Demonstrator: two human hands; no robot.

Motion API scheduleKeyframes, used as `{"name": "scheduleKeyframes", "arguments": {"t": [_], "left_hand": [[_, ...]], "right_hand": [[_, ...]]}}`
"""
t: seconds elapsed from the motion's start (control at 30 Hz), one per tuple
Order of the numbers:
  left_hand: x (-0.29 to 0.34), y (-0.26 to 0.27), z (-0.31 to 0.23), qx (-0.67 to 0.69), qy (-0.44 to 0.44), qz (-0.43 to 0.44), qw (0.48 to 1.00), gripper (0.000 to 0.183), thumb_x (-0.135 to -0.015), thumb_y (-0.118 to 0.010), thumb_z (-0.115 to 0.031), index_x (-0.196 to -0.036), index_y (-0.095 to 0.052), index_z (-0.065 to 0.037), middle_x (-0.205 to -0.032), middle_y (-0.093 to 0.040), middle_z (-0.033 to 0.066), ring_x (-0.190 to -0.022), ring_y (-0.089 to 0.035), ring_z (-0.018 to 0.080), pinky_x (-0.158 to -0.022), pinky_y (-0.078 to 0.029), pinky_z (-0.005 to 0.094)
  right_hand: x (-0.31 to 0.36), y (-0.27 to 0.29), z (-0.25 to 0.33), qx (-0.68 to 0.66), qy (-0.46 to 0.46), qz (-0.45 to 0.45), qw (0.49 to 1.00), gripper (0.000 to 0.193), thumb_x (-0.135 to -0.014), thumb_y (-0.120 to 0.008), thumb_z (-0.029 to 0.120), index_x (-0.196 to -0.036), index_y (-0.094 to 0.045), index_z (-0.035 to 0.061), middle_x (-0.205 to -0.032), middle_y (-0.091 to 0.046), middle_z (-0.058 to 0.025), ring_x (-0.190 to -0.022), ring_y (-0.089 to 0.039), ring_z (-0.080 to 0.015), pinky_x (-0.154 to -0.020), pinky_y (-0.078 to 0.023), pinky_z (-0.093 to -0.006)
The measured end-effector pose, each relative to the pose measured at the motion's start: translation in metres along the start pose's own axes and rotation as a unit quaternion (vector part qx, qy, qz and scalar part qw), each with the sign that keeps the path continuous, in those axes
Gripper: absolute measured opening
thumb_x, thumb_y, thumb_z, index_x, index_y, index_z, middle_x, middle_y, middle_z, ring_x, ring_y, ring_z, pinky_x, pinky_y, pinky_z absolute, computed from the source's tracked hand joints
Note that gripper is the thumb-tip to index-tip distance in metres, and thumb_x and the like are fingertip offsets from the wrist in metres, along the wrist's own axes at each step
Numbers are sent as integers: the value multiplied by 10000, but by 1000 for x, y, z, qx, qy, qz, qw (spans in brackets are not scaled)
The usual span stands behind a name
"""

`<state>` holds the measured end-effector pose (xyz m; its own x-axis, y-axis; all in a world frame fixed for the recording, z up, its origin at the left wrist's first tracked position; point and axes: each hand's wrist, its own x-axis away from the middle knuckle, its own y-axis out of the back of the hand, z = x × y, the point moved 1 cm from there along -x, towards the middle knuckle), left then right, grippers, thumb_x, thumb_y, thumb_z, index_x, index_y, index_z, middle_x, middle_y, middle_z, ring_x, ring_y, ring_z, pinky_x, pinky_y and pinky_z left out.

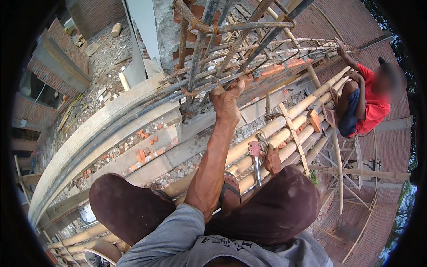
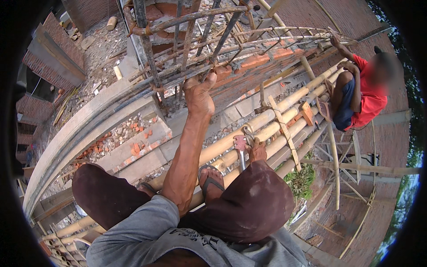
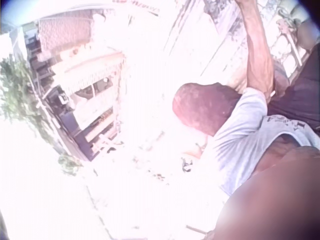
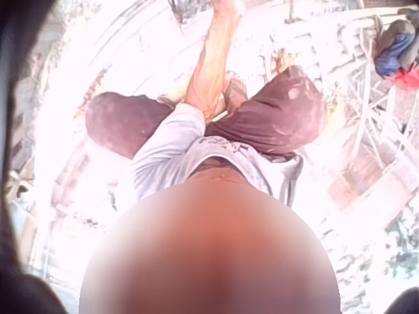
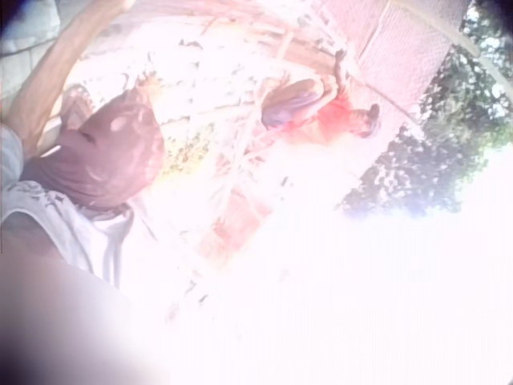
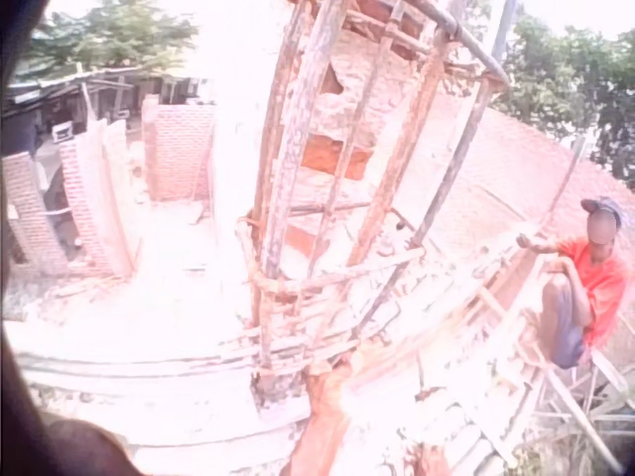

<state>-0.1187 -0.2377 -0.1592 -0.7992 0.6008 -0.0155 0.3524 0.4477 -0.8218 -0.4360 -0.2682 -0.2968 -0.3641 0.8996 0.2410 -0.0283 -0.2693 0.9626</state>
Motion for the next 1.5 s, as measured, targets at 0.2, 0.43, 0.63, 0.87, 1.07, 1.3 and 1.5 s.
{"name": "scheduleKeyframes", "arguments": {"t": [0.2,0.43,0.63,0.87,1.07,1.3,1.5], "left_hand": [[-2,7,5,20,1,-15,1000,432,-727,-720,99,-1134,-619,-4,-986,-661,34,-857,-591,107,-841,-464,277],[1,2,0,32,-29,-15,999,471,-734,-724,96,-1179,-606,-6,-989,-663,47,-918,-615,124,-854,-481,282],[2,0,-2,27,-19,-11,999,438,-751,-724,61,-1169,-594,55,-1018,-677,70,-909,-642,156,-822,-515,298],[0,3,1,27,13,1,1000,350,-769,-708,-52,-1100,-632,35,-983,-723,132,-991,-655,242,-1028,-393,408],[-2,7,5,10,-6,-42,999,517,-759,-729,34,-1240,-539,59,-1072,-654,81,-946,-635,179,-931,-463,318],[-6,12,13,18,45,-15,999,572,-773,-739,40,-1302,-530,-18,-1093,-622,39,-903,-589,136,-903,-463,292],[1,9,5,23,34,-43,998,459,-792,-774,-32,-1209,-589,10,-1038,-648,40,-912,-595,162,-933,-447,329]], "right_hand": [[-24,-19,-54,24,142,67,987,461,-838,-688,186,-1199,-471,0,-1064,-550,-245,-942,-587,-394,-789,-500,-455],[-32,16,-52,9,107,130,986,276,-848,-670,155,-1028,-534,-4,-908,-587,-200,-839,-640,-336,-702,-515,-424],[-13,176,42,-162,87,121,976,371,-942,-601,347,-945,-524,-15,-703,-544,-103,-679,-573,-303,-646,-457,-435],[-54,299,164,108,282,43,952,304,-940,-565,194,-1187,-562,17,-741,-572,-199,-780,-598,-361,-718,-445,-459],[-75,307,209,171,276,48,945,248,-884,-521,100,-1117,-535,17,-840,-591,-231,-833,-617,-391,-743,-455,-495],[-77,298,223,189,292,80,934,309,-891,-528,121,-1166,-500,-16,-805,-585,-231,-790,-614,-392,-709,-460,-478],[-75,305,221,206,354,15,912,313,-842,-525,76,-1135,-472,-20,-796,-575,-233,-812,-586,-403,-729,-444,-484]]}}
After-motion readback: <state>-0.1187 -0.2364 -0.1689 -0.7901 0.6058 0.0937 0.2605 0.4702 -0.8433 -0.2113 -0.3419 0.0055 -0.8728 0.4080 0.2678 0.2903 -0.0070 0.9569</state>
